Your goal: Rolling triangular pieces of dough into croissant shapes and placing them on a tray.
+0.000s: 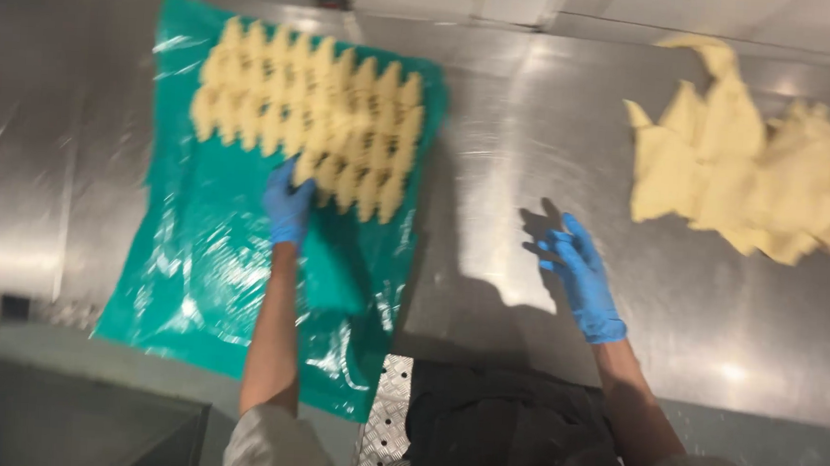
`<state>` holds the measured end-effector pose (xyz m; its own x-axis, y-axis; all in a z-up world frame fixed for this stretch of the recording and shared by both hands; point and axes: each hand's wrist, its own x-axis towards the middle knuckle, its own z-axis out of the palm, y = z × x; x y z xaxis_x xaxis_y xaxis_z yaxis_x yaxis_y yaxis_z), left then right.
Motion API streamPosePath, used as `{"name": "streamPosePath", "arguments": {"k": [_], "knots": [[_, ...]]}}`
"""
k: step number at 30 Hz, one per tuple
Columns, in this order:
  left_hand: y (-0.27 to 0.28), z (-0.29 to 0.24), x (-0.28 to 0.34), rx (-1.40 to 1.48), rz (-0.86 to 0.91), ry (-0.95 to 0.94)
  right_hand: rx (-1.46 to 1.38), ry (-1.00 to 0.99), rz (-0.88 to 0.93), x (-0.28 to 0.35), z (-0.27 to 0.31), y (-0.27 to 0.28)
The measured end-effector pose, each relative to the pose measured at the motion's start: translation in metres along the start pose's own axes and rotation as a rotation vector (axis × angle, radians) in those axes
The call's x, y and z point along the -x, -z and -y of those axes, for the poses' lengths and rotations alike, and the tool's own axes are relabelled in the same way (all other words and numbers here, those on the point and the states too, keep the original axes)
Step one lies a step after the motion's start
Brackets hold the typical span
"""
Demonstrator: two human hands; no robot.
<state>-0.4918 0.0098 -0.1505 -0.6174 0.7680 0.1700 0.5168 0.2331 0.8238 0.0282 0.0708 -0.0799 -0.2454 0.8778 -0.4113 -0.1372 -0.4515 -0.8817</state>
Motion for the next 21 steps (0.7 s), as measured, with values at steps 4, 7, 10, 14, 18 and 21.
{"name": "streamPosePath", "arguments": {"k": [4, 7, 10, 14, 18, 21], "knots": [[-0.004, 0.004, 0.001, -0.04, 0.048, -0.073, 0.079, 0.024, -0.093, 0.001, -0.003, 0.05], [-0.002, 0.007, 0.001, -0.035, 0.078, -0.051, 0.258, 0.217, -0.126, -0.012, -0.036, 0.12], [0.002, 0.004, 0.003, -0.07, 0.11, 0.003, 0.494, 0.324, -0.251, -0.024, -0.055, 0.201], [-0.002, -0.018, 0.029, 0.173, 0.041, 0.002, 1.065, 0.416, -0.507, -0.016, 0.003, 0.246], [-0.021, -0.103, 0.087, 0.049, -0.287, -0.115, 1.347, 0.748, -0.602, -0.023, 0.068, 0.261], [-0.074, -0.142, 0.142, 0.154, -0.393, -0.025, 1.436, 0.725, -0.592, -0.032, 0.106, 0.25]]}}
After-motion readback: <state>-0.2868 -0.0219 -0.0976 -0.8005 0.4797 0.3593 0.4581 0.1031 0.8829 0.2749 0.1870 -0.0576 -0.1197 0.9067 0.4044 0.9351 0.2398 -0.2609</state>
